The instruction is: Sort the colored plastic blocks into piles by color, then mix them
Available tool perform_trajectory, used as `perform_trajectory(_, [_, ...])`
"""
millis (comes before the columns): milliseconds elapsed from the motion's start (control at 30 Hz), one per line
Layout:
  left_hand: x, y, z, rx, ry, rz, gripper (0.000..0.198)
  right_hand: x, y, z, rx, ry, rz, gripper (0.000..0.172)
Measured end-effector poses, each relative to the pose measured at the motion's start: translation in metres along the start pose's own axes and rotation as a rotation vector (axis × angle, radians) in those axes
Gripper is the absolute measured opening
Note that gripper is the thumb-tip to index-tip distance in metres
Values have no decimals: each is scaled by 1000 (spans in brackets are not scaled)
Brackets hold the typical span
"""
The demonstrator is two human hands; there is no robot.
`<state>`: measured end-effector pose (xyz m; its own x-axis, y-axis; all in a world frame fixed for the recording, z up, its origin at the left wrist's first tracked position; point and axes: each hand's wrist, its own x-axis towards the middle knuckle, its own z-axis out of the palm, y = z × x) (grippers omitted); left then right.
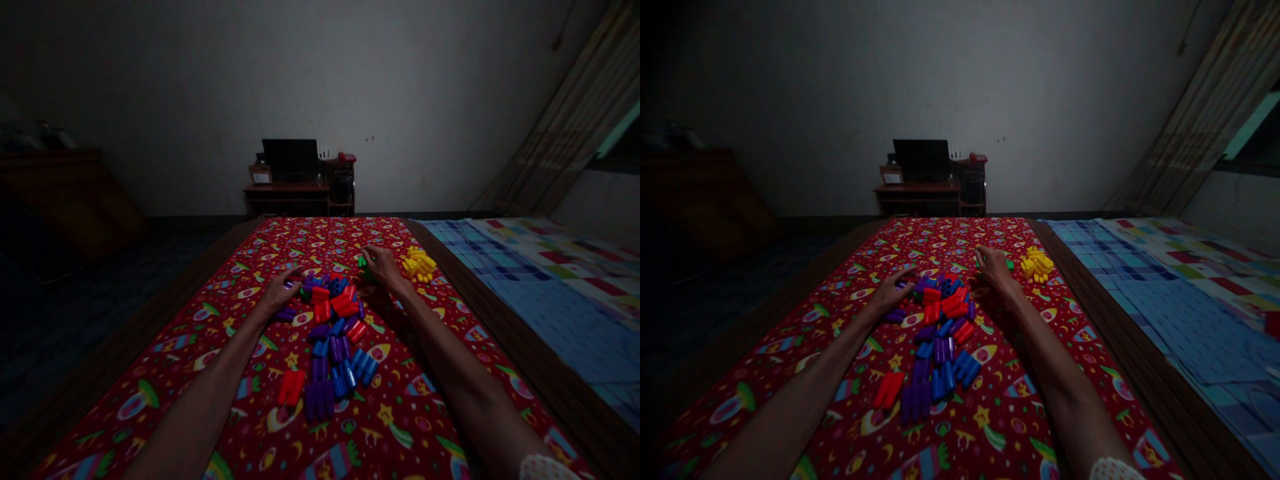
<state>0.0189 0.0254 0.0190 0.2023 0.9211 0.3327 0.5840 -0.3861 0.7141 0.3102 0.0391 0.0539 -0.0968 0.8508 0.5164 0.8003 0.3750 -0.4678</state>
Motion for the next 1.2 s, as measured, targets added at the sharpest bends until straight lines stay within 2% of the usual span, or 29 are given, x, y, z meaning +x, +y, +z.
perform_trajectory(167, [3, -7, 3, 13, 57, 11, 40, -18, -54, 18, 178, -345, -410, 23])
perform_trajectory(233, [4, -11, 4, 44, 84, -7, 34, -25, -67, 22, 185, -457, -516, 22])
perform_trajectory(333, [6, -15, 3, 105, -29, 13, 31, -28, -76, 18, 145, -597, -498, 17])
perform_trajectory(433, [6, -13, 1, 232, -157, 75, 31, -28, -76, 11, 166, -691, -463, 31])
perform_trajectory(500, [5, -8, 0, 309, -169, 96, 34, -28, -75, 9, 188, -645, -450, 32])
perform_trajectory(567, [3, -2, 1, 323, -168, 101, 33, -28, -74, 10, 182, -556, -429, 25])
perform_trajectory(633, [3, 2, 1, 260, -161, 106, 32, -29, -73, 12, 159, -437, -396, 18])
perform_trajectory(733, [5, 5, -1, 124, -169, 118, 36, -30, -73, 14, 130, -318, -404, 23])
perform_trajectory(833, [7, 7, -5, 59, -160, 122, 44, -31, -78, 17, 80, -377, -478, 30])
perform_trajectory(933, [6, 13, -6, 57, -153, 112, 49, -33, -82, 24, -40, -418, -455, 25])
perform_trajectory(1067, [3, 22, -3, 30, -222, 100, 46, -34, -79, 33, -110, -375, -430, 20])
perform_trajectory(1200, [4, 22, -5, -17, -242, 91, 50, -34, -74, 37, 22, -302, -375, 16])
